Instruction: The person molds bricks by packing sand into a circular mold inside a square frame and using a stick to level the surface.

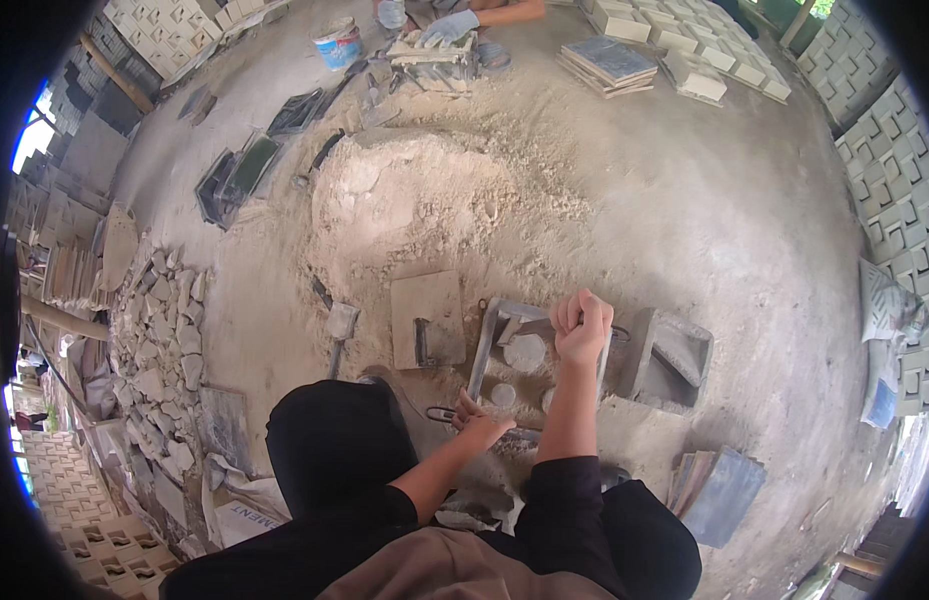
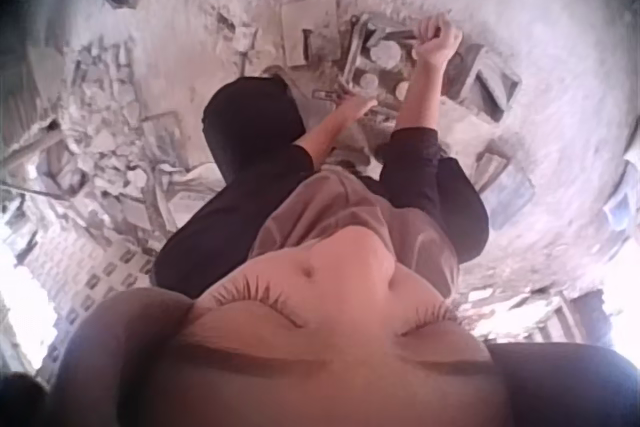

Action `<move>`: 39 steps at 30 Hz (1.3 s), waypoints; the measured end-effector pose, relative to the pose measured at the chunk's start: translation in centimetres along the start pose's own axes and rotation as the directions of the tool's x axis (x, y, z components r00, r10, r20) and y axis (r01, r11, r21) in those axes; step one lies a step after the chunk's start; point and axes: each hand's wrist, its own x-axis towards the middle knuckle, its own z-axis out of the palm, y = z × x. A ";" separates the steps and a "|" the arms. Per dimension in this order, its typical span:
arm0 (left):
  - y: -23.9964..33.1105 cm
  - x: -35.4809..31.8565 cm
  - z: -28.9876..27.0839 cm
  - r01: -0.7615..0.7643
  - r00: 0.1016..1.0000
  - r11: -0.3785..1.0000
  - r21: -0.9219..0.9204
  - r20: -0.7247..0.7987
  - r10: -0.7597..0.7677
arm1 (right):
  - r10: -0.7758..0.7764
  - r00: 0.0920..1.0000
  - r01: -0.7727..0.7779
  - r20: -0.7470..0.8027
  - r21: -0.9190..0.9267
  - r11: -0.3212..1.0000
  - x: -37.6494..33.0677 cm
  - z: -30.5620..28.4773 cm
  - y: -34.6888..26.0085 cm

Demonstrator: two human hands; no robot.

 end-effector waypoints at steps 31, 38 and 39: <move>0.3 0.8 -0.7 -0.039 0.999 0.999 -0.010 0.028 0.039 | 0.057 0.998 -0.059 -0.013 -0.301 0.952 -0.8 6.0 0.5; -0.8 2.6 1.5 -0.026 0.988 0.999 -0.037 0.151 0.031 | -0.030 0.984 -0.054 -0.176 -0.451 0.891 -0.2 7.3 0.5; -2.5 4.5 0.8 -0.004 0.974 1.000 -0.010 0.226 0.006 | -0.102 0.959 -0.009 -0.265 -0.389 0.921 -0.9 8.6 1.4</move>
